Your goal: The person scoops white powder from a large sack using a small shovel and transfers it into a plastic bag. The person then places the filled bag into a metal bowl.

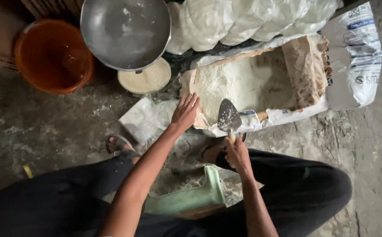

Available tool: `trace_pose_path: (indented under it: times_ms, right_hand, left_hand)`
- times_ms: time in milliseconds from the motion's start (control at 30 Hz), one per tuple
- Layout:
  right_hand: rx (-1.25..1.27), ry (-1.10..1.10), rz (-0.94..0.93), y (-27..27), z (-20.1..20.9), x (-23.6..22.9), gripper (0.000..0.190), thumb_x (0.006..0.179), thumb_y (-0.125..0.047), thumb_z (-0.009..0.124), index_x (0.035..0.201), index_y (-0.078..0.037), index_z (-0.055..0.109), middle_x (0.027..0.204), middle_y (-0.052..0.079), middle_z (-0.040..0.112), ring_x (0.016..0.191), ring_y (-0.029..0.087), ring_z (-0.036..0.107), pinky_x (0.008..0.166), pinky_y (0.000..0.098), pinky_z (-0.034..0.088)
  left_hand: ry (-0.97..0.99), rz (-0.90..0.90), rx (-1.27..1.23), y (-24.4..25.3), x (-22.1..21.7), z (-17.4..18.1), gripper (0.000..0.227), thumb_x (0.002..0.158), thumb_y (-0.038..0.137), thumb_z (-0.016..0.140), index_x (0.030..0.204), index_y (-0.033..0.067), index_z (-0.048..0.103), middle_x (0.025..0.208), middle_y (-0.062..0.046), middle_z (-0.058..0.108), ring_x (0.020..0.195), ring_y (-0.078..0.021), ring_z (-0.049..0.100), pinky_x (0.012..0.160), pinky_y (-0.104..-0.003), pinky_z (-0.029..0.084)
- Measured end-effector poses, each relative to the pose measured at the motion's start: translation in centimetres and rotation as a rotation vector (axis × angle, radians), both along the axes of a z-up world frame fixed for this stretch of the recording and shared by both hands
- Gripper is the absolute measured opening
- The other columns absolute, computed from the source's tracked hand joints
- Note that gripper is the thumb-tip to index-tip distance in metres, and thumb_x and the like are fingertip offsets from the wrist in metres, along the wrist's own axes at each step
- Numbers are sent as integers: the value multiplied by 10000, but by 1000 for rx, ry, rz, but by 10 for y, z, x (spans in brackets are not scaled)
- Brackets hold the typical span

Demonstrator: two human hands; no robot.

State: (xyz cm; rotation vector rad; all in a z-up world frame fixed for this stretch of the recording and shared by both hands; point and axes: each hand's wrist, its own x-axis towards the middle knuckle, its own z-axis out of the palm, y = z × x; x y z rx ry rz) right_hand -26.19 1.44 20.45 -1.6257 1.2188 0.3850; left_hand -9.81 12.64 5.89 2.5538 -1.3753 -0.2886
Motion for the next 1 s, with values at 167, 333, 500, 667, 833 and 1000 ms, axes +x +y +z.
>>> trace_pose_path:
  times_ms: [167, 333, 500, 667, 833, 1000]
  right_hand:
    - [-20, 48, 25, -9, -89, -14, 478, 855, -422, 521, 1009, 29, 548, 816, 262, 629, 717, 363, 619, 664, 443, 494]
    - [-20, 67, -22, -6, -124, 35, 529, 843, -526, 501, 1064, -51, 581, 857, 222, 649, 889, 377, 624, 830, 473, 459]
    - [-11, 25, -54, -17, -160, 36, 496, 865, -494, 470, 1083, -58, 557, 768, 161, 665, 808, 319, 654, 807, 444, 462]
    - [-35, 75, -100, 0, -126, 31, 500, 842, -503, 477, 1090, -81, 579, 842, 207, 660, 934, 371, 612, 838, 467, 442]
    - [-57, 57, -107, 7, -109, 17, 509, 836, -518, 472, 1099, -97, 583, 834, 161, 677, 955, 351, 611, 837, 461, 451]
    - [-18, 11, -181, 21, -64, 10, 402, 871, -399, 502, 1017, -33, 577, 765, 201, 647, 759, 350, 641, 688, 439, 504]
  left_hand:
    - [-176, 6, 196, -19, 4, 0, 665, 792, 399, 570, 1334, 51, 407, 1414, -159, 351, 1359, -266, 227, 1137, -486, 73]
    - [-126, 26, 396, -18, 7, 5, 759, 804, 492, 508, 1385, 46, 307, 1458, -131, 278, 1392, -238, 128, 1165, -458, 1]
    - [-131, 11, 262, -11, 9, -8, 761, 766, 396, 583, 1366, 4, 326, 1437, -158, 309, 1374, -251, 184, 1155, -460, 58]
    - [-129, 2, 281, -11, 9, -16, 760, 790, 408, 541, 1387, 15, 283, 1469, -142, 239, 1384, -244, 144, 1151, -473, 47]
    - [-58, 29, 211, -2, 9, 6, 624, 891, 320, 460, 1399, 17, 265, 1480, -151, 199, 1382, -246, 142, 1141, -484, 31]
    - [-196, 126, 90, 33, 13, 10, 578, 841, 183, 525, 1355, -4, 339, 1422, -165, 320, 1343, -252, 264, 1115, -494, 147]
